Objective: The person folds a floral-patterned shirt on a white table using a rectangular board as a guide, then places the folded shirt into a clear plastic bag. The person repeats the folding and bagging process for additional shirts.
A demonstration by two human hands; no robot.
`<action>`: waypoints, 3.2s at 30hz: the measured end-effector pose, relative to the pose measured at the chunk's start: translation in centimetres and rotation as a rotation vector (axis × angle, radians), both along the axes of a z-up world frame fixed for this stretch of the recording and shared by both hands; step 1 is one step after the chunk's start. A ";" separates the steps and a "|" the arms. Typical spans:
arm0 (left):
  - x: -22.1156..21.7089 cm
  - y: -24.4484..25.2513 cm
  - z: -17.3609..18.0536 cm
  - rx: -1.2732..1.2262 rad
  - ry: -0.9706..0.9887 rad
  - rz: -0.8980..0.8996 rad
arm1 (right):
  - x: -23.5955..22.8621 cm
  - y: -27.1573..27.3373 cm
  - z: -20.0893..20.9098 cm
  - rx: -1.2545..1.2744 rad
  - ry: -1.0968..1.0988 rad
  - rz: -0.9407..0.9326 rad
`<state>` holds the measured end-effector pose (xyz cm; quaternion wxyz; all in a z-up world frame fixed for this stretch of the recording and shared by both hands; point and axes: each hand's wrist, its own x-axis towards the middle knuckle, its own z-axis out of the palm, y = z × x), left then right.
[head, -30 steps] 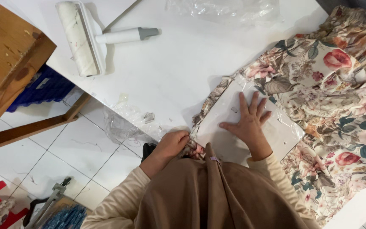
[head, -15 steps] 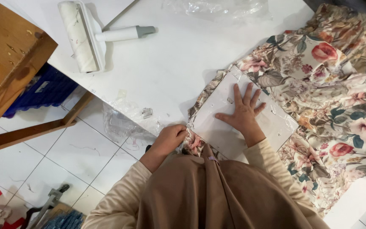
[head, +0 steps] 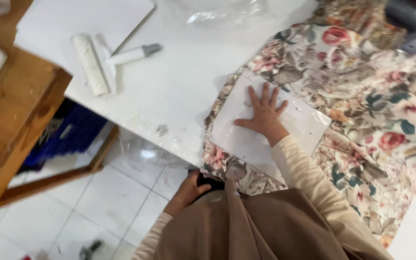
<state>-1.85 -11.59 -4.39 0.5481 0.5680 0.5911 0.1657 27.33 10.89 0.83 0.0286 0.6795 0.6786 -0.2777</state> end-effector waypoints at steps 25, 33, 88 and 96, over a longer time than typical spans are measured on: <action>1.4 16.9 17.1 0.063 0.535 -0.059 | 0.3 -0.9 -0.8 0.087 0.071 0.003; 10.9 20.7 17.8 0.683 0.438 -0.190 | 1.6 -0.4 -2.6 0.161 0.047 0.151; 9.3 21.3 1.7 1.172 0.585 -0.334 | 26.3 -36.1 1.9 1.371 1.275 -1.704; 9.4 21.1 2.6 1.142 0.550 -0.333 | 21.6 -23.2 2.5 0.914 0.080 -0.847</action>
